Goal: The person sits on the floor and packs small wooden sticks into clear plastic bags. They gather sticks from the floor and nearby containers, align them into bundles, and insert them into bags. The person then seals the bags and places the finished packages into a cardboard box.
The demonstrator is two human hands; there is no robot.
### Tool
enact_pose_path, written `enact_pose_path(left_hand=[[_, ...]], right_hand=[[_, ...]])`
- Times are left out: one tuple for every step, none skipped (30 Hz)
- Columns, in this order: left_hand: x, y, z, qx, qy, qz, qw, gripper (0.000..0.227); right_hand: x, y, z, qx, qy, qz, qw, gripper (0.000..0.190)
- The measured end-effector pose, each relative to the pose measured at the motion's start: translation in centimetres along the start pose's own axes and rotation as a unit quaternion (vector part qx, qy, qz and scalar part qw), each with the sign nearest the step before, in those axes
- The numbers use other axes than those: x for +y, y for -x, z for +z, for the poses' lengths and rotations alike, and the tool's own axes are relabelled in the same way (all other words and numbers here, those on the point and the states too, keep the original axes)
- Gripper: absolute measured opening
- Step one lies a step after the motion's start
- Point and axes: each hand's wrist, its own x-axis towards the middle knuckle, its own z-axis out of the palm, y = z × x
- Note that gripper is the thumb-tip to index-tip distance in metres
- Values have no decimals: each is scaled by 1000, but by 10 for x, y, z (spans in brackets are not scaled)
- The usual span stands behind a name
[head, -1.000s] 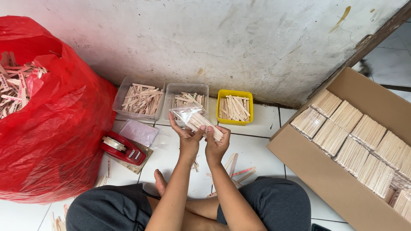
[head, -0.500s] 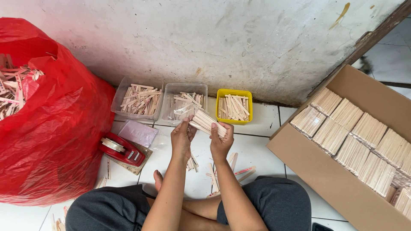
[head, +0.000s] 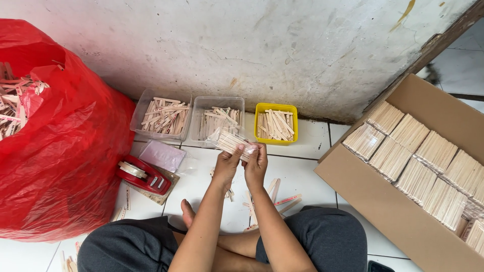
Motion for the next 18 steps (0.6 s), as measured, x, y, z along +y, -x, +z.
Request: enact_pose_path(left_hand=[[-6, -1, -4, 0, -1, 0, 1000, 31], [-12, -3, -8, -6, 4, -9, 1000, 37], [-19, -4, -11, -12, 9, -19, 1000, 44], [-25, -5, -15, -12, 9, -19, 1000, 44], [-32, -7, -18, -19, 15, -29, 999, 50], [-39, -9, -20, -26, 21, -39, 999, 57], [-43, -9, -21, -27, 21, -39, 999, 57], [-47, -9, -21, -35, 27, -50, 998, 63], [-50, -11, -21, -44, 32, -59, 997, 70], [-29, -5, -11, -45, 32, -58, 997, 70], [-8, 2, -3, 20, 100, -30, 994, 53], [13, 10, 5, 85, 167, -1, 982, 40], [21, 12, 9, 87, 168, -1, 982, 40], [29, 14, 12, 88, 237, 8, 967, 31], [38, 16, 17, 89, 306, 17, 948, 23], [38, 18, 17, 90, 307, 17, 947, 23], [39, 18, 17, 89, 285, 19, 954, 24], [40, 19, 18, 89, 262, 20, 961, 24]], right_hand=[[0, 2, -1, 0, -1, 0, 1000, 35], [1, 3, -2, -9, 1, -4, 1000, 46], [1, 5, -3, -18, 4, -9, 1000, 58], [-1, 6, -2, -19, 3, -9, 1000, 58], [-3, 6, -1, -11, 25, -34, 999, 37], [-4, 6, -1, -4, 47, -58, 997, 28], [-7, 6, -2, -3, 48, -59, 997, 28], [-9, 6, -3, 6, 67, -71, 995, 22], [-12, 4, -2, 15, 86, -85, 993, 17], [-11, 3, -3, 16, 85, -87, 992, 17], [-11, 3, -3, 12, 103, -95, 990, 15], [-10, 4, -3, 7, 120, -103, 987, 14], [-6, 6, -2, 6, 120, -102, 988, 14], [-2, 9, 0, -23, 102, -97, 990, 13], [1, 10, 1, -52, 85, -92, 991, 12], [8, 11, 1, -54, 86, -92, 991, 12], [15, 11, 1, -75, 85, -81, 990, 15], [22, 12, 1, -96, 84, -70, 989, 18]])
